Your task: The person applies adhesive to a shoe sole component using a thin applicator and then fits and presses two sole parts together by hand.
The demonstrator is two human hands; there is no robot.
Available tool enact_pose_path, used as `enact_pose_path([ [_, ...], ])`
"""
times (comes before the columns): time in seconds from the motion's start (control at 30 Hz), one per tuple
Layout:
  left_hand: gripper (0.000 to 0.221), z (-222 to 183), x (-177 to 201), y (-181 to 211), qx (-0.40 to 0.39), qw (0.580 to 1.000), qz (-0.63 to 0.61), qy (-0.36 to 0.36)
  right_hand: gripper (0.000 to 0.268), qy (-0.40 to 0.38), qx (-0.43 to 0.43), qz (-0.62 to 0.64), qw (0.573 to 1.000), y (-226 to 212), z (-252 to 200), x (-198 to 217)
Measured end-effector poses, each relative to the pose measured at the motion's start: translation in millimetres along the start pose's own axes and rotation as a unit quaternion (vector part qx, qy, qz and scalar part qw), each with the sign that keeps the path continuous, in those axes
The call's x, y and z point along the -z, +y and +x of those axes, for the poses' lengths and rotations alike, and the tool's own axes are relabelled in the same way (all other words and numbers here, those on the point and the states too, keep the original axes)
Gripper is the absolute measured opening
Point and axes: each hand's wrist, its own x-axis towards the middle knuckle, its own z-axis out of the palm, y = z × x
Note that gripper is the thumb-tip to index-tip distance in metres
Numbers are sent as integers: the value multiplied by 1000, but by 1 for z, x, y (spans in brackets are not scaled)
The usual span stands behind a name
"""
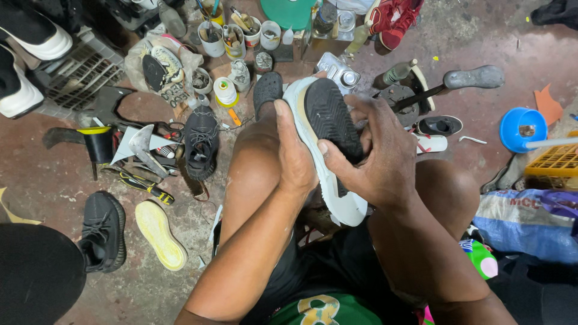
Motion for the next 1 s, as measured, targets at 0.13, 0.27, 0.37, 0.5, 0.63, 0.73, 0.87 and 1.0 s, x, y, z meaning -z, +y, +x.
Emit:
enact_pose_path([
  [0.13,76,-2,2,-2,21,1000,-9,20,66,7,-10,3,1000,-2,1,-2],
  [0.27,71,-1,6,-7,50,995,-84,31,63,5,11,17,1000,-2,3,1],
  [0.37,70,1,12,-3,125,976,-177,-16,44,-24,3,4,1000,2,4,7],
  [0.5,75,5,6,9,153,965,-211,-21,38,-20,4,68,997,16,4,15],
  [0.63,82,6,2,22,149,969,-194,-29,35,-22,-55,312,948,36,0,19],
  [0.73,93,6,5,33,169,959,-221,-45,31,-15,-56,393,918,49,-3,24],
  [0.87,96,-1,12,43,164,951,-242,-97,34,-3,-83,347,934,51,-4,32],
  [1.0,99,8,19,51,212,936,-259,-107,32,-26,-105,303,947,39,0,38],
])
